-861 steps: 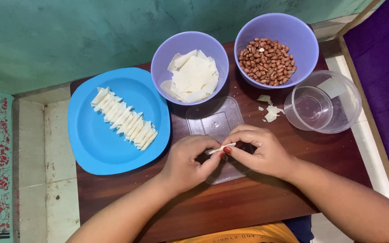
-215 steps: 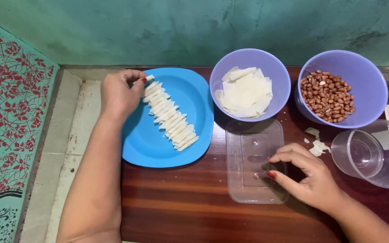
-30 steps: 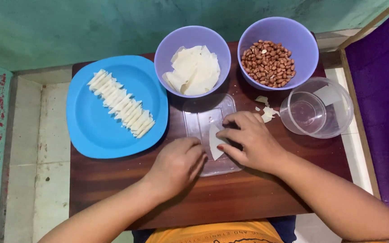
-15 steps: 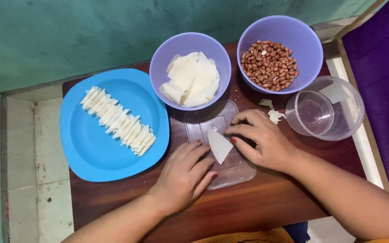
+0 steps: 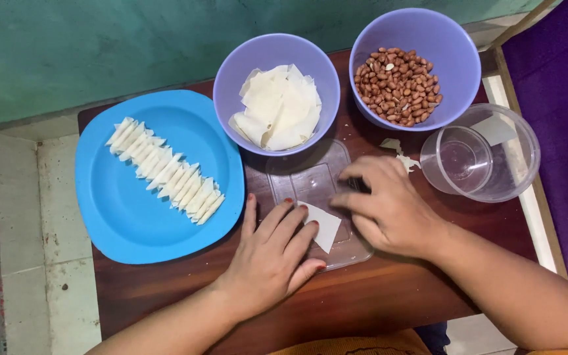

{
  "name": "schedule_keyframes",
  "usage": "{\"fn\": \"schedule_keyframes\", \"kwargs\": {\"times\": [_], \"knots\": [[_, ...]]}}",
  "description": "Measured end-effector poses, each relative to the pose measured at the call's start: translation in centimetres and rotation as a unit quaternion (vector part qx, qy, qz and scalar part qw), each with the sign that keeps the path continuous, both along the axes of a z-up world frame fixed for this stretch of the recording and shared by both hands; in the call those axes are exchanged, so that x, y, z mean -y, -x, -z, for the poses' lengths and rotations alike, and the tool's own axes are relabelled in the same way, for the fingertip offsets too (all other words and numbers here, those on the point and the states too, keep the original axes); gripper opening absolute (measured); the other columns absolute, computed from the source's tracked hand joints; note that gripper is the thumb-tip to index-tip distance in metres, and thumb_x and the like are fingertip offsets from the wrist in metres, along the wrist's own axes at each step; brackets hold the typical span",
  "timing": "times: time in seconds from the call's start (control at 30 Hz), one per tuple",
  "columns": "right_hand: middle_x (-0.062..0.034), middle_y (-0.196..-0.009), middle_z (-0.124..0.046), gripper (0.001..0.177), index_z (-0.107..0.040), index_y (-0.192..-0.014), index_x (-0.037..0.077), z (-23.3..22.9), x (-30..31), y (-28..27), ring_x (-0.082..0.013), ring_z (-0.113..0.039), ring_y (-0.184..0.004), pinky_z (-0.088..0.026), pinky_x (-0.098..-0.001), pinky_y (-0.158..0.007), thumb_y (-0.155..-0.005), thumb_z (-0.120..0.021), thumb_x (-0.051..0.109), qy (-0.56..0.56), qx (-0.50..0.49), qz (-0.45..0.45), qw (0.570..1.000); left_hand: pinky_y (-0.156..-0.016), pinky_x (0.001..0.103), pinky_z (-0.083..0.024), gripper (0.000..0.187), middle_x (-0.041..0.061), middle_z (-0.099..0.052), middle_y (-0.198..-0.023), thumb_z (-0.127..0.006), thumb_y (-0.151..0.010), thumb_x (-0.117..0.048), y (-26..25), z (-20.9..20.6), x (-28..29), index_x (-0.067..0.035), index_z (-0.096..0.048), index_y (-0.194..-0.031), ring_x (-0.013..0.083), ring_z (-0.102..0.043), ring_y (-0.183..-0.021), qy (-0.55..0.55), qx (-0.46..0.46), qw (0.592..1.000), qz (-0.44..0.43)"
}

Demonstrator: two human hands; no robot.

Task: Manually assembling peanut rolls by placing a peanut on a small square of dough and rolling it up on a wooden board.

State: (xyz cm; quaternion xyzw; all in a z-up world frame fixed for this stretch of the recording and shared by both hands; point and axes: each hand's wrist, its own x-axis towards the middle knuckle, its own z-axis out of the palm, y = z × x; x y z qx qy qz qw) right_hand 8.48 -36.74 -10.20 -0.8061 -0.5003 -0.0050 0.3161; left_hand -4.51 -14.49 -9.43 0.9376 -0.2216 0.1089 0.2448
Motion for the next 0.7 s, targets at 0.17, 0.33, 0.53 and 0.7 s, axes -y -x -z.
{"fn": "schedule_keyframes", "kwargs": {"times": [0.17, 0.33, 0.53, 0.7], "knots": [[-0.0135, -0.114, -0.061, 0.024, -0.08, -0.088, 0.011, -0.4, -0.4, 0.9, -0.029, -0.053, -0.116, -0.031, -0.0509, -0.106, -0.074, -0.061, 0.006, 0.001, -0.029, -0.077, 0.997, -0.106, 0.084, -0.018, 0.058, 0.024, -0.056, -0.139, -0.067, -0.092, -0.046, 0.1, 0.8, 0.0, 0.001, -0.063, -0.128, 0.0446, -0.047, -0.134, -0.05, -0.015, 0.999, -0.008], [-0.0173, -0.121, -0.063, 0.037, -0.075, -0.109, 0.012, 0.4, 0.0, 0.1, -0.0309, -0.053, -0.118, -0.031, -0.05, -0.107, -0.082, -0.052, 0.002, 0.023, 0.03, -0.001, 0.999, -0.105, 0.085, -0.012, 0.06, 0.023, -0.056, -0.123, -0.066, -0.093, -0.047, 0.3, 0.5, 0.3, 0.0, -0.061, -0.129, 0.0388, -0.052, -0.119, -0.069, 0.002, 0.997, -0.018], [-0.014, -0.114, -0.061, 0.018, -0.076, -0.087, 0.011, -1.4, -0.3, 0.9, -0.0297, -0.055, -0.116, -0.031, -0.0521, -0.108, -0.074, -0.064, 0.007, 0.011, 0.017, -0.02, 1.0, -0.108, 0.082, -0.018, 0.058, 0.026, -0.057, -0.125, -0.067, -0.094, -0.044, 0.6, 0.7, 0.6, 0.004, -0.062, -0.125, 0.041, -0.052, -0.12, -0.061, 0.007, 0.998, -0.017], [-0.0175, -0.127, -0.059, 0.041, -0.072, -0.116, 0.013, -0.5, -0.5, 0.8, -0.0359, -0.053, -0.125, -0.028, -0.0585, -0.11, -0.076, -0.064, 0.01, 0.059, 0.068, 0.03, 0.995, -0.109, 0.081, -0.015, 0.057, 0.022, -0.059, -0.113, -0.069, -0.094, -0.041, 0.8, 0.2, 1.0, 0.004, -0.063, -0.127, 0.0381, -0.053, -0.109, -0.022, -0.008, 1.0, 0.009]]}}
